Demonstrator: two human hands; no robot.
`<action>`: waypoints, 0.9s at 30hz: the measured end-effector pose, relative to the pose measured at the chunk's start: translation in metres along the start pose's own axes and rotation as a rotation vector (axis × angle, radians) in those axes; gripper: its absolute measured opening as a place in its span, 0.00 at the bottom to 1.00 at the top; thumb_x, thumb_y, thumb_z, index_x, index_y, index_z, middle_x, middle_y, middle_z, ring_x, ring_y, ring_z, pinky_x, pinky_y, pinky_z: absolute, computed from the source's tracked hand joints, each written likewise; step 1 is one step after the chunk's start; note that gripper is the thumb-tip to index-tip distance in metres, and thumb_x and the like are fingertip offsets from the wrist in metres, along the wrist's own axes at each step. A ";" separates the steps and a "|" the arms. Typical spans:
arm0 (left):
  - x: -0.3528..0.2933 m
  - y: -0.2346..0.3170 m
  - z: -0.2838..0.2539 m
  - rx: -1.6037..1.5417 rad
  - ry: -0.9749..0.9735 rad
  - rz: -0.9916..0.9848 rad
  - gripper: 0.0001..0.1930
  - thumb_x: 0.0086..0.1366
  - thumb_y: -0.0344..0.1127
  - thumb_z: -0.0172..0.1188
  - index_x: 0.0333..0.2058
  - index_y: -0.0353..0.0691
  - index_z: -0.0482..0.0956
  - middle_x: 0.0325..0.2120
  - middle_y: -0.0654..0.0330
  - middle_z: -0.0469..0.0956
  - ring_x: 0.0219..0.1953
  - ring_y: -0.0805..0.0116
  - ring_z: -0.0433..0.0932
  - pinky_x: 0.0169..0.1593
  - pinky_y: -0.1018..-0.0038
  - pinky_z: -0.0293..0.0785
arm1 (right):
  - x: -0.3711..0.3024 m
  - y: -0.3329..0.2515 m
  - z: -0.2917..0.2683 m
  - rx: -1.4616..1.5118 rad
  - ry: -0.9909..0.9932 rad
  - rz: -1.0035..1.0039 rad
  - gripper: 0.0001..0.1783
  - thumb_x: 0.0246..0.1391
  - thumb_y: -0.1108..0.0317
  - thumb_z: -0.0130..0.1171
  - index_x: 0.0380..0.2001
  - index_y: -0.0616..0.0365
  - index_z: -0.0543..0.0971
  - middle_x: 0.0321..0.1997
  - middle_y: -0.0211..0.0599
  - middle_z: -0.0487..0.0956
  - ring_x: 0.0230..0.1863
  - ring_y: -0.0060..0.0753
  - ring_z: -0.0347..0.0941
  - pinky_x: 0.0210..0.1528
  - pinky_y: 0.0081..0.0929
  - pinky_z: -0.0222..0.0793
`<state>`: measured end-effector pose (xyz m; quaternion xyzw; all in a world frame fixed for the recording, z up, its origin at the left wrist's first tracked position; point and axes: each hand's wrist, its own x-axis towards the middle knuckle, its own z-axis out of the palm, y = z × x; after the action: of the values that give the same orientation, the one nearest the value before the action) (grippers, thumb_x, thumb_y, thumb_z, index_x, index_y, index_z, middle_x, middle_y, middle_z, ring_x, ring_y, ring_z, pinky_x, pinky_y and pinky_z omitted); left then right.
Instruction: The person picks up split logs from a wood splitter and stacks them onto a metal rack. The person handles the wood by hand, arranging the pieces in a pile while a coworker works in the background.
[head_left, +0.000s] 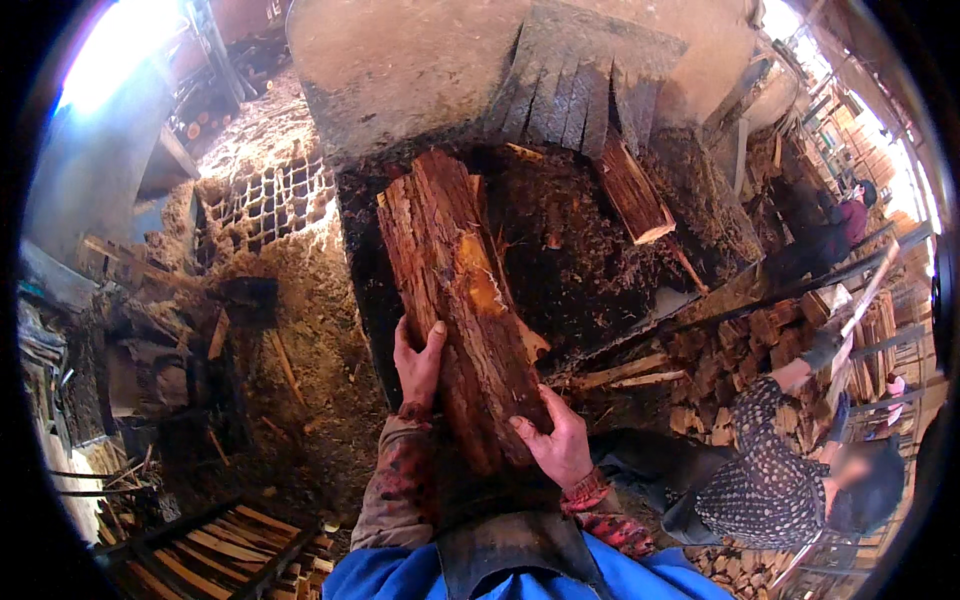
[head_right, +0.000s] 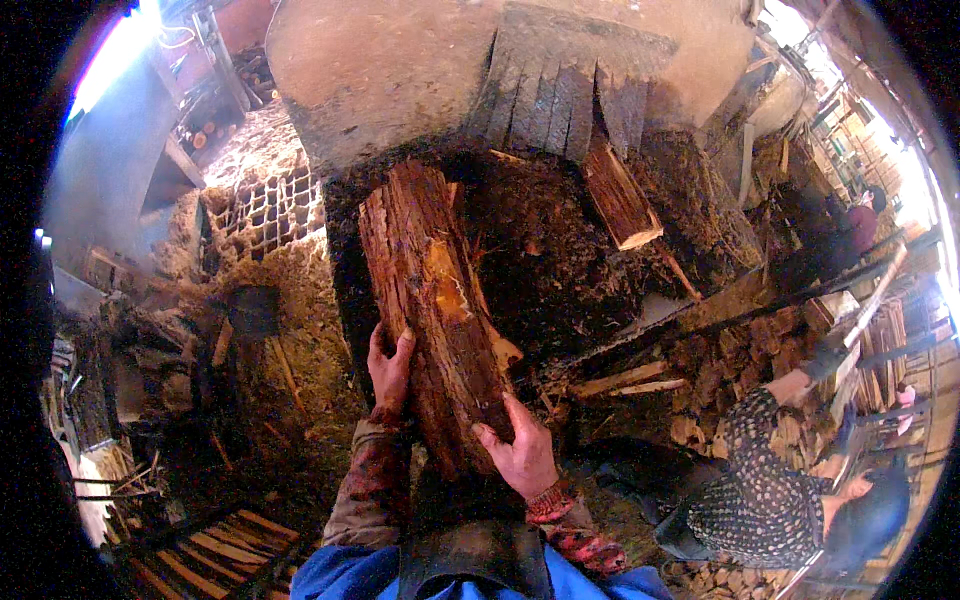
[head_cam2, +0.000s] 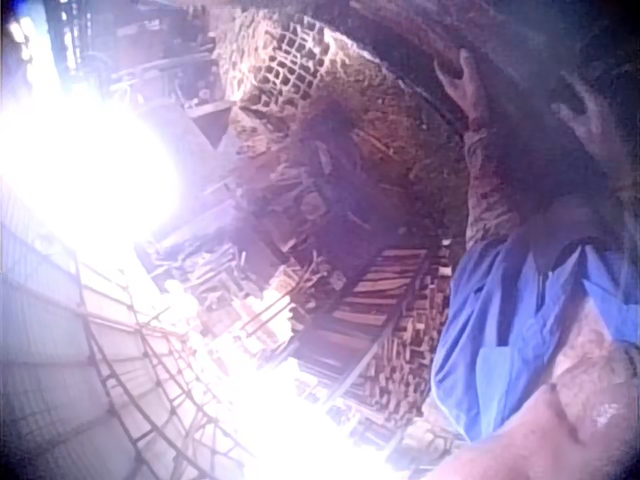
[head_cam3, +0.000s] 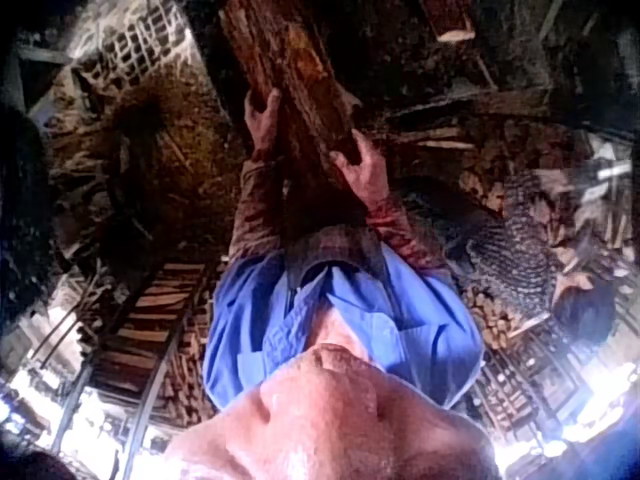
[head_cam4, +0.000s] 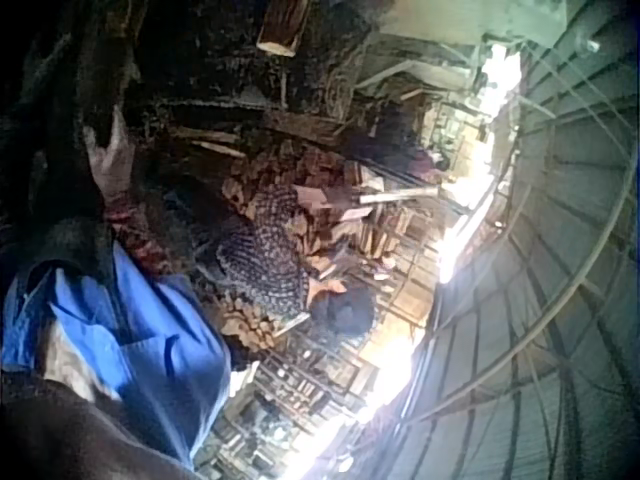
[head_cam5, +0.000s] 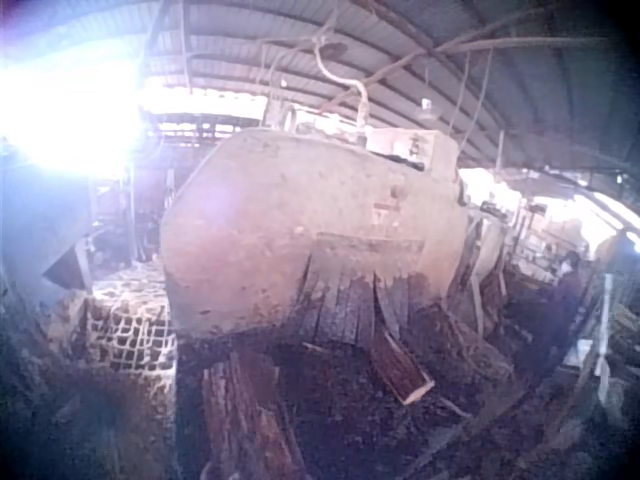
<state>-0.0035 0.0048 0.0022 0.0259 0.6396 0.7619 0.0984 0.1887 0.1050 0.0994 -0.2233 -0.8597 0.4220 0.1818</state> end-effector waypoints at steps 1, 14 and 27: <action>0.000 -0.001 0.000 0.018 -0.007 0.023 0.35 0.58 0.45 0.65 0.56 0.27 0.62 0.49 0.52 0.71 0.50 0.66 0.70 0.55 0.72 0.64 | 0.000 -0.001 0.000 -0.043 0.000 -0.028 0.28 0.47 0.64 0.65 0.48 0.70 0.70 0.41 0.57 0.77 0.41 0.52 0.76 0.42 0.36 0.73; -0.003 0.006 -0.006 -0.018 0.017 -0.049 0.37 0.56 0.46 0.66 0.57 0.29 0.61 0.51 0.52 0.70 0.52 0.65 0.68 0.57 0.71 0.63 | 0.011 -0.012 -0.006 -0.299 -0.062 -0.166 0.24 0.45 0.61 0.66 0.42 0.67 0.75 0.36 0.48 0.75 0.34 0.49 0.75 0.33 0.37 0.72; -0.005 0.026 0.002 0.049 0.002 -0.121 0.42 0.49 0.43 0.72 0.57 0.28 0.61 0.50 0.53 0.71 0.50 0.66 0.70 0.55 0.72 0.65 | 0.059 0.050 -0.033 -0.357 0.160 -0.030 0.21 0.46 0.65 0.65 0.44 0.63 0.76 0.43 0.46 0.72 0.41 0.48 0.72 0.40 0.36 0.70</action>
<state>-0.0010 0.0014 0.0287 -0.0111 0.6586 0.7387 0.1429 0.1681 0.1853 0.0854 -0.2718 -0.9069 0.2411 0.2132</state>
